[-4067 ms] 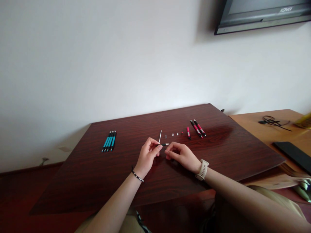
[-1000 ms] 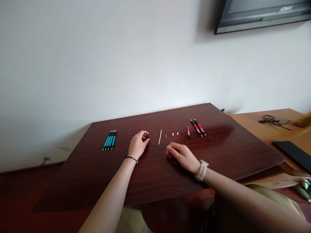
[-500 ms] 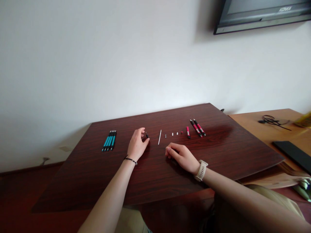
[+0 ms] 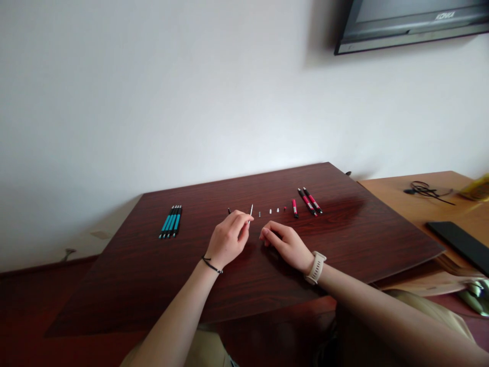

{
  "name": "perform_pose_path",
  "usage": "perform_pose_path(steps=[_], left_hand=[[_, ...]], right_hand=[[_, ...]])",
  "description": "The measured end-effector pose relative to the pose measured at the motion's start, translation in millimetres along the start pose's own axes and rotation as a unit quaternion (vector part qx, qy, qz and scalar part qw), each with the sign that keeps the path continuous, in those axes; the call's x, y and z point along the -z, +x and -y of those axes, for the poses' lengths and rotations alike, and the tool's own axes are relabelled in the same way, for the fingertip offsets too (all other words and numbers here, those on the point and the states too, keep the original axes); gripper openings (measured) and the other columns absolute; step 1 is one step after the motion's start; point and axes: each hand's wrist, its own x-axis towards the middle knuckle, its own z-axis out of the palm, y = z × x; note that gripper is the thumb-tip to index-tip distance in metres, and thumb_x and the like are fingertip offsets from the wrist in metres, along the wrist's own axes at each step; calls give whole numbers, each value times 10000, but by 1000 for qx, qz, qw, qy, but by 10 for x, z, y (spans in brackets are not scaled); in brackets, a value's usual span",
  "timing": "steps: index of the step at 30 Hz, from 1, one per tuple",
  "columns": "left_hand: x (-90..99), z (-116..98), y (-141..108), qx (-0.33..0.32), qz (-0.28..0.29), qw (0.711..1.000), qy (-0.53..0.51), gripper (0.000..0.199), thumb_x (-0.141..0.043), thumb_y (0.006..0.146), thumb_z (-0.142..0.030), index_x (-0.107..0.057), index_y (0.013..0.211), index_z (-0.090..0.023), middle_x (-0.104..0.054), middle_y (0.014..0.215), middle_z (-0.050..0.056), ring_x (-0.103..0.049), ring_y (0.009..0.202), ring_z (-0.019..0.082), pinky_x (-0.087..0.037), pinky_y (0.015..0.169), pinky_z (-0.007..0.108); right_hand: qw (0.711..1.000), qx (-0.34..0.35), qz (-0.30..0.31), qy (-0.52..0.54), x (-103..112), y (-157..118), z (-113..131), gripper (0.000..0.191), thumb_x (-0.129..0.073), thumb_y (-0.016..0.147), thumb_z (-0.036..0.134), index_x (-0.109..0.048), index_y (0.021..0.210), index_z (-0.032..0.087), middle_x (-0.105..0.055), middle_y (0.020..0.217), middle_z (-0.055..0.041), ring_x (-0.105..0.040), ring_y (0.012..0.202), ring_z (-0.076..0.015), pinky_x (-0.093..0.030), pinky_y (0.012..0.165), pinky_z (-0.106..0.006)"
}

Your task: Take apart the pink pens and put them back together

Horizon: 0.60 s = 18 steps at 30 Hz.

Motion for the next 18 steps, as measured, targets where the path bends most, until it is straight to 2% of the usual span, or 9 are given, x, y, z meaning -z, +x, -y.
perform_pose_path(steps=[2, 5, 7, 10, 13, 18], left_hand=[[-66, -32, -9, -5, 52, 999, -14, 205, -513, 1037, -97, -624, 1161, -217, -691, 1076, 67, -694, 997, 201, -579, 873, 331], [-150, -68, -29, -8, 120, 992, -32, 188, -517, 1043, -109, -637, 1134, -222, -698, 1080, 58, -705, 977, 194, -584, 876, 329], [-191, -95, -42, -7, 151, 988, -41, 183, -516, 1050, -119, -644, 1128, -224, -705, 1105, 54, -709, 987, 192, -583, 890, 329], [-231, -133, -48, -5, 184, 982, -48, 193, -511, 1055, -123, -653, 1133, -229, -708, 1113, 45, -711, 991, 189, -578, 887, 322], [-250, -151, -41, 0, 195, 979, -52, 201, -511, 1054, -125, -660, 1135, -234, -707, 1106, 38, -712, 995, 186, -573, 887, 316], [-262, -141, -44, 12, 195, 979, -59, 201, -509, 1056, -132, -668, 1127, -233, -707, 1098, 37, -707, 993, 182, -568, 897, 312]], right_hand=[[999, 8, -29, 13, 57, 44, -7, 249, -583, 1064, 451, -681, 1007, 229, -702, 830, -3, -658, 752, -178, -516, 752, -312], [996, 30, -82, 13, 253, 166, -24, 183, -632, 1020, 398, -667, 1098, 235, -734, 1037, -34, -694, 812, -181, -547, 779, -325], [993, 37, -107, -23, 441, 269, -47, 160, -631, 1007, 356, -675, 1101, 235, -744, 1066, -43, -701, 836, -188, -552, 789, -330], [981, 54, -119, -141, 717, 418, -120, 135, -646, 976, 267, -693, 1099, 237, -767, 1060, -41, -707, 875, -202, -537, 785, -329], [955, 84, -105, -264, 875, 540, -219, 178, -642, 947, 182, -700, 1108, 234, -775, 1047, -40, -683, 845, -208, -523, 806, -346], [928, 111, -45, -352, 882, 684, -302, 289, -673, 915, 137, -704, 1186, 230, -795, 1103, -49, -678, 1041, -264, -509, 936, -378]])
